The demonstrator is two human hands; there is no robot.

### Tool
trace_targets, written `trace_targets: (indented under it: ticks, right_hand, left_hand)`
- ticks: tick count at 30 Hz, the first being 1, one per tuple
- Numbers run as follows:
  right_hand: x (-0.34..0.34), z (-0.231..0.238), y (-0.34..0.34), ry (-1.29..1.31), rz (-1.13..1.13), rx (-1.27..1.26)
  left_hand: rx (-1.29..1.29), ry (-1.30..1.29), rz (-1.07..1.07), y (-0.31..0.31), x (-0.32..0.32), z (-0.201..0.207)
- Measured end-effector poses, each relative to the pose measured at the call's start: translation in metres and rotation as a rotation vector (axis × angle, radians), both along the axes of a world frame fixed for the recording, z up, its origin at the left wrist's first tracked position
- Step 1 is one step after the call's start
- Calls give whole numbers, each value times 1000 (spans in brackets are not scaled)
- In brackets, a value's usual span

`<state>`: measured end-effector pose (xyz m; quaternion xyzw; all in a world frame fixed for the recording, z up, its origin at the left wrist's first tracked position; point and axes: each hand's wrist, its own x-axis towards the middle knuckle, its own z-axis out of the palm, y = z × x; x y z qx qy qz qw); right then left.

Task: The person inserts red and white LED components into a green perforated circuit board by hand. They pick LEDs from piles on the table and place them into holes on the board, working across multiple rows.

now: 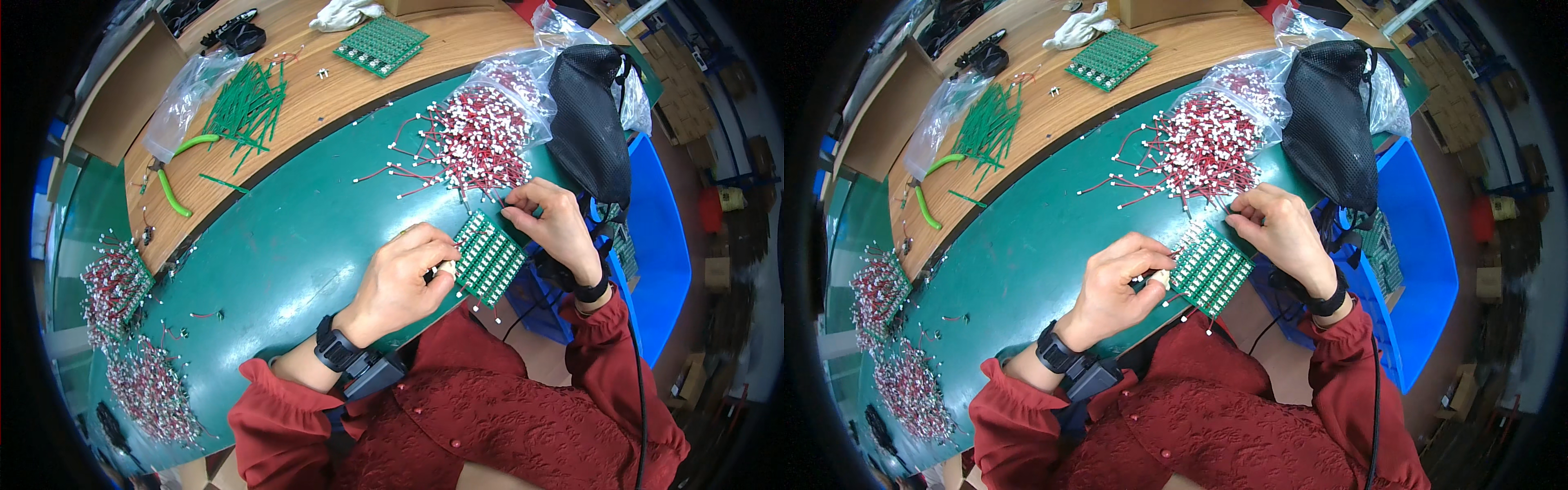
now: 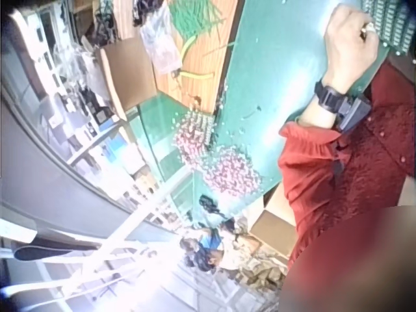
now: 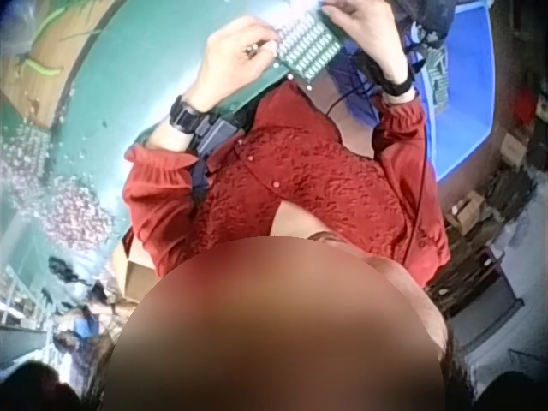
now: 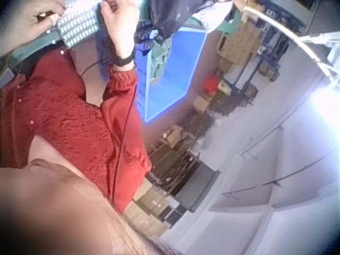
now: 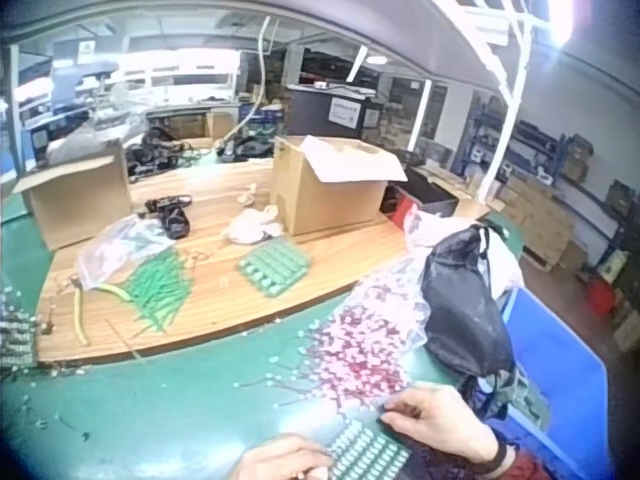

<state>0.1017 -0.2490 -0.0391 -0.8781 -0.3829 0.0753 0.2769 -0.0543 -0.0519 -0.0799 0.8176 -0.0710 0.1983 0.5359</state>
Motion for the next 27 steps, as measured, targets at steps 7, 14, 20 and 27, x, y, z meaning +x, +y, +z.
trace_targets:
  ticks: [7, 14, 20, 27]
  right_hand:
    - [1, 10, 1, 19, 3, 41]
    - [0, 11, -5, 62, -67, -64]
    - [-4, 10, -12, -238, 23, -181]
    - [0, 2, -7, 381, -156, 286]
  left_hand:
    - [-9, -8, -21, 0, 1, -1]
    - [-12, -22, -19, 0, 1, -2]
    - [-7, -12, -7, -1, 2, -2]
    - [4, 0, -24, 0, 1, -2]
